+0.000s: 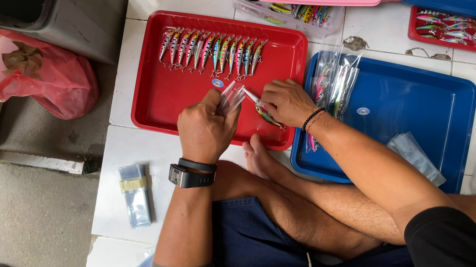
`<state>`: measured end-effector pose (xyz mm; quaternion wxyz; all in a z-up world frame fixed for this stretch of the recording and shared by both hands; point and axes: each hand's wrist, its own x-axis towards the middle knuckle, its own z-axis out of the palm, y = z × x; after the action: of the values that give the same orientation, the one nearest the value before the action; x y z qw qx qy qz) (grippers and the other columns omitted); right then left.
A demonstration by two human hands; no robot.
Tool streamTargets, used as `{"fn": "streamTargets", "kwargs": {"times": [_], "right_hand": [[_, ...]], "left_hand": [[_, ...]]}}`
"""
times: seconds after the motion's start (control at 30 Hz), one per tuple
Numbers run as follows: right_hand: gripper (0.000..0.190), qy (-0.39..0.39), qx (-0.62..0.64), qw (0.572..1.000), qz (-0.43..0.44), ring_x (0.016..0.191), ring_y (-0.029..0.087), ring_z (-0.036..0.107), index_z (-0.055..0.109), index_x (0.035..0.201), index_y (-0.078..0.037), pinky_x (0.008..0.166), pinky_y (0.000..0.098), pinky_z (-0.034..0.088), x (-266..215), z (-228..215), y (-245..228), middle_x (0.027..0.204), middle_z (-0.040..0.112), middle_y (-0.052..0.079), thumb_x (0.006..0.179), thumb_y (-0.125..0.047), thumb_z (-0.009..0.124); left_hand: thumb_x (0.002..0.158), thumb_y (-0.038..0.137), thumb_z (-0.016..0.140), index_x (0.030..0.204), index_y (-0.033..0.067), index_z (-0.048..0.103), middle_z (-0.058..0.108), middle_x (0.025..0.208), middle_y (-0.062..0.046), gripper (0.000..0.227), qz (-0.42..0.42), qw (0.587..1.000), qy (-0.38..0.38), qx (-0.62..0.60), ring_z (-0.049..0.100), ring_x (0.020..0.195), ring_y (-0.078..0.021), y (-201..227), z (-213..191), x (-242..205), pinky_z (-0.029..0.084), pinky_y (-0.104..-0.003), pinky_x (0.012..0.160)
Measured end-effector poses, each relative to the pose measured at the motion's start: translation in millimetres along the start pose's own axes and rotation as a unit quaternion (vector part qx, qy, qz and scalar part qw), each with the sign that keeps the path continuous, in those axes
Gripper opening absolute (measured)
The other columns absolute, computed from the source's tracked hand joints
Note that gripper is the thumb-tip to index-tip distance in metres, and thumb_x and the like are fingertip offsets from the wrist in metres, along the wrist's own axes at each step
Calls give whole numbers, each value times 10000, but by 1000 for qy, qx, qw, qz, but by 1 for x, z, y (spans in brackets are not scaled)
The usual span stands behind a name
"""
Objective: The person places individual fishing lures into small plastic bags and arranges the bags on a tray.
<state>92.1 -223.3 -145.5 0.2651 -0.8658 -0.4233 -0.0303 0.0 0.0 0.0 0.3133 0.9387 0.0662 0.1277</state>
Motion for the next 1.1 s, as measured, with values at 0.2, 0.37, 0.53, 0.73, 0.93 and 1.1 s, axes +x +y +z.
{"fn": "streamTargets", "kwargs": {"times": [0.2,0.37,0.53,0.73,0.93,1.1], "right_hand": [[96,-36,32,998,-37,827,303,636,646,822,-115,673,426,469,4,15,-10,807,596,38,905,-70,661],[100,-23,66,998,-6,818,310,628,626,849,-127,667,418,472,11,15,-10,810,569,21,933,-74,643],[98,-20,71,997,-1,806,296,623,630,850,-120,673,415,489,15,23,-16,819,565,16,936,-76,647],[157,4,127,991,31,825,296,654,619,797,-142,652,398,512,22,21,-28,834,594,20,917,-44,642],[126,23,292,949,115,936,298,689,661,869,-94,735,379,560,25,15,-33,982,694,70,884,31,657],[50,46,428,877,212,916,209,721,617,1022,-39,753,335,600,21,13,-32,1110,734,165,989,-4,627]], "left_hand": [[862,411,763,710,152,594,610,535,-109,346,-22,999,-23,-3,699,649,-415,-3,2,0,572,-496,597],[853,421,763,710,150,600,616,540,-117,347,-39,999,-32,2,700,657,-426,-7,5,1,576,-516,616],[822,428,755,691,162,597,621,529,-88,336,-73,996,-53,1,710,672,-412,-11,12,6,579,-518,632],[852,479,726,734,162,653,668,609,-113,345,-165,982,-79,-49,729,754,-415,-26,16,8,587,-517,689],[863,457,725,772,148,665,684,645,-124,328,-170,980,-83,-61,735,773,-421,-33,20,10,588,-511,703],[892,373,781,677,156,610,560,473,-100,350,-48,992,8,-121,693,600,-358,-31,11,10,549,-376,568]]}}
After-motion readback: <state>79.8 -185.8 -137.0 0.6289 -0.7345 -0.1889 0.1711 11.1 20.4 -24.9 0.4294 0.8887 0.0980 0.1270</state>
